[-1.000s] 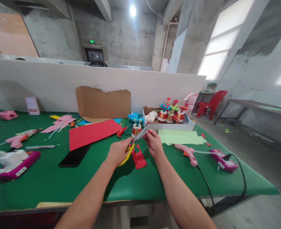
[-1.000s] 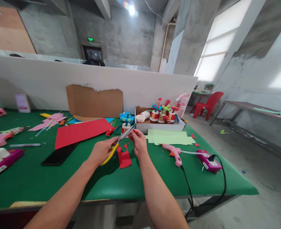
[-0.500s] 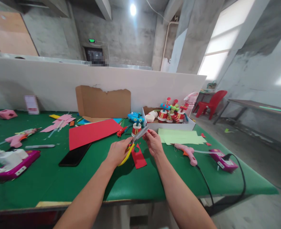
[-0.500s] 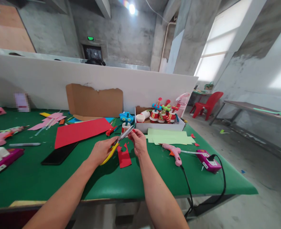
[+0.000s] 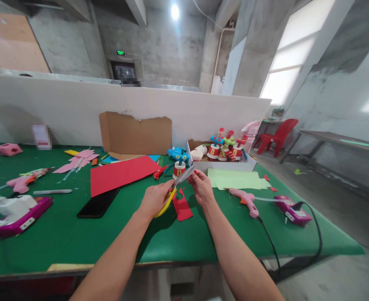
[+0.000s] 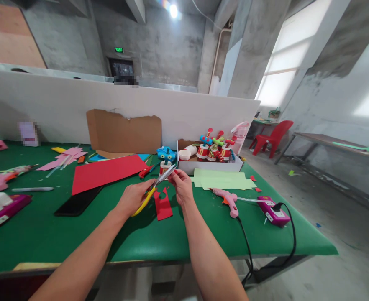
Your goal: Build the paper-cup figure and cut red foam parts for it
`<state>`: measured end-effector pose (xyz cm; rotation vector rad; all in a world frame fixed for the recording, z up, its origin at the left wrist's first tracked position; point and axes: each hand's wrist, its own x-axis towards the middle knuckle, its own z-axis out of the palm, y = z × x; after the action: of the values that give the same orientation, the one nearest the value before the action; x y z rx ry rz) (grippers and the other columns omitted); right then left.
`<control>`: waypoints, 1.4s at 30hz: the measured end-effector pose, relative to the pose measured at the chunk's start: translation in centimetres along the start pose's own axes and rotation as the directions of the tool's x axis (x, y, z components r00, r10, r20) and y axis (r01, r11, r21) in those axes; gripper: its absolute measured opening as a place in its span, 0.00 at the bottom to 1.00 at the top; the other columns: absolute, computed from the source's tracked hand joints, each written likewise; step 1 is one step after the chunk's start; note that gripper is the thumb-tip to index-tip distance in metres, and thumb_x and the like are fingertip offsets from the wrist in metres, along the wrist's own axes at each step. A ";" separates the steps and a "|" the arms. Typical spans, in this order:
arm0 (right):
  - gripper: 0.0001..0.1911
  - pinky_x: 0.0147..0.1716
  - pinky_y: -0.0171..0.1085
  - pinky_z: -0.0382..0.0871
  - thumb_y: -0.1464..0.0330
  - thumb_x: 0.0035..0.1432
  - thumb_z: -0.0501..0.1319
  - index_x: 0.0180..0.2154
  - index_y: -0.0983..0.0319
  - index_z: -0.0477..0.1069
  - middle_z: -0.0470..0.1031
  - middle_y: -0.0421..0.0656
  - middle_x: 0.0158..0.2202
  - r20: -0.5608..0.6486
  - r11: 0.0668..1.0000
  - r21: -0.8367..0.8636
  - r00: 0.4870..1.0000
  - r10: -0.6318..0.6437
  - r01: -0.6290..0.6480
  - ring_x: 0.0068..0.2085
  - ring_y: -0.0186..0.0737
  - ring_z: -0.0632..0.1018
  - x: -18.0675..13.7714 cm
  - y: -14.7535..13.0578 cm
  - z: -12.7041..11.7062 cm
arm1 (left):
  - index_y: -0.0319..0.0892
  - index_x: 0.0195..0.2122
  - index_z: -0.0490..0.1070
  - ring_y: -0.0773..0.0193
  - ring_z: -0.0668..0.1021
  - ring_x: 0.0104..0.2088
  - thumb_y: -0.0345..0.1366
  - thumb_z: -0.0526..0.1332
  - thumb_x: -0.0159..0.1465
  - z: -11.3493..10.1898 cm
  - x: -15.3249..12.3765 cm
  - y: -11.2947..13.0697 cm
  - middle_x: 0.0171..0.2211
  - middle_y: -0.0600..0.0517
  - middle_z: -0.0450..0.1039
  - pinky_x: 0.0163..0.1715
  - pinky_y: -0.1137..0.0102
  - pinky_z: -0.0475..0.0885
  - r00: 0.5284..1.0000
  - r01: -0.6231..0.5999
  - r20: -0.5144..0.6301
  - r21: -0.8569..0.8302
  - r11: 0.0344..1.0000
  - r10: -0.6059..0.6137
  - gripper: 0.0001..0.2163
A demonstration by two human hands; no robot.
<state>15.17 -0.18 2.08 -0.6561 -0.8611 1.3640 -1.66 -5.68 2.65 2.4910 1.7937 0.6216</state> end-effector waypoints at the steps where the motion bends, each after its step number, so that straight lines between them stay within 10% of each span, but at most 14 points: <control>1: 0.16 0.26 0.31 0.67 0.61 0.34 0.75 0.25 0.61 0.74 0.72 0.35 0.21 0.001 1.000 0.001 1.000 0.001 -0.001 0.24 0.30 0.72 0.0 0.0 0.0 | 0.47 0.58 0.65 0.57 0.80 0.41 0.37 0.52 0.65 0.0 0.0 0.0 0.45 0.47 0.78 0.38 0.70 0.71 1.000 -0.002 0.000 -0.002 1.000 0.002 0.19; 42: 0.18 0.26 0.29 0.67 0.60 0.31 0.76 0.25 0.61 0.75 0.73 0.35 0.21 0.013 0.999 0.028 1.000 0.024 -0.024 0.24 0.28 0.72 0.1 -0.4 -0.2 | 0.46 0.54 0.67 0.55 0.80 0.37 0.39 0.49 0.66 0.0 0.0 -0.3 0.38 0.46 0.79 0.31 0.69 0.68 1.000 -0.028 0.000 0.053 0.998 0.028 0.17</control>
<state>15.58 -0.15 2.26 -0.6380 -0.8452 1.4008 -1.93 -5.60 2.53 2.5536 1.8023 0.5848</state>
